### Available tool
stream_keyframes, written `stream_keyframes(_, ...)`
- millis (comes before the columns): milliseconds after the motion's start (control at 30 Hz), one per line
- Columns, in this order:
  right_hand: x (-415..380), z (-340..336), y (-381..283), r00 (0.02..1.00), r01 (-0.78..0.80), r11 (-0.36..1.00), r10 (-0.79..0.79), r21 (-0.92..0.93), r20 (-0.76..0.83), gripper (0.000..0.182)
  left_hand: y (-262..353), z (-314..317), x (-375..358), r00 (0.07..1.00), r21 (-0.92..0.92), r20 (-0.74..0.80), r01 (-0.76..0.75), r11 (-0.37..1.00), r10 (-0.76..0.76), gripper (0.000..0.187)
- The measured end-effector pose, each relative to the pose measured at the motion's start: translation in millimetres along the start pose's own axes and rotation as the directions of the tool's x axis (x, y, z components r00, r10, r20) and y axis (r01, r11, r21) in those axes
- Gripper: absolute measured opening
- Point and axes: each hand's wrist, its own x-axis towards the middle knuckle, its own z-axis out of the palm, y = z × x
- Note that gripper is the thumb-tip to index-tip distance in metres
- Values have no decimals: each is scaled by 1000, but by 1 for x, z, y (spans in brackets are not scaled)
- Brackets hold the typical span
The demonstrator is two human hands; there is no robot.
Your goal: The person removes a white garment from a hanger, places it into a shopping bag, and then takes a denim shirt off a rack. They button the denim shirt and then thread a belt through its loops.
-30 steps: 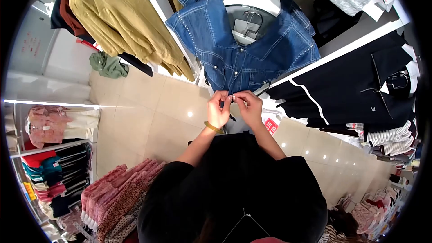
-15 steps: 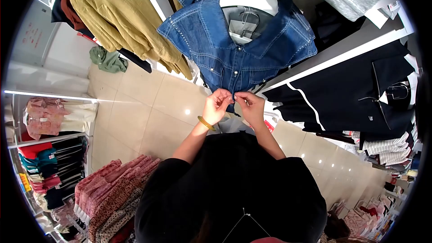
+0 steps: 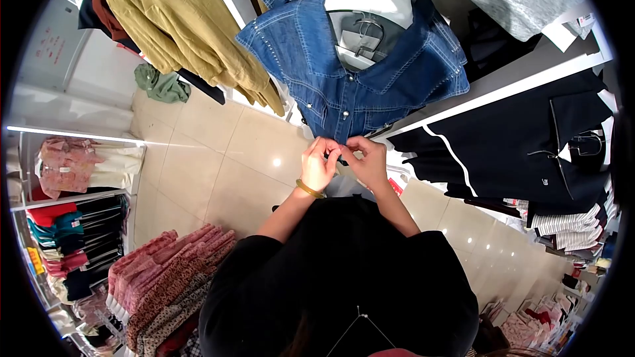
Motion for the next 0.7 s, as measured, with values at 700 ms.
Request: stream_keyframes(700,5,17,2,992,86,996,-83,33,-92,14,-4,-12,-1,985,-130,-53,158,979,-166,6)
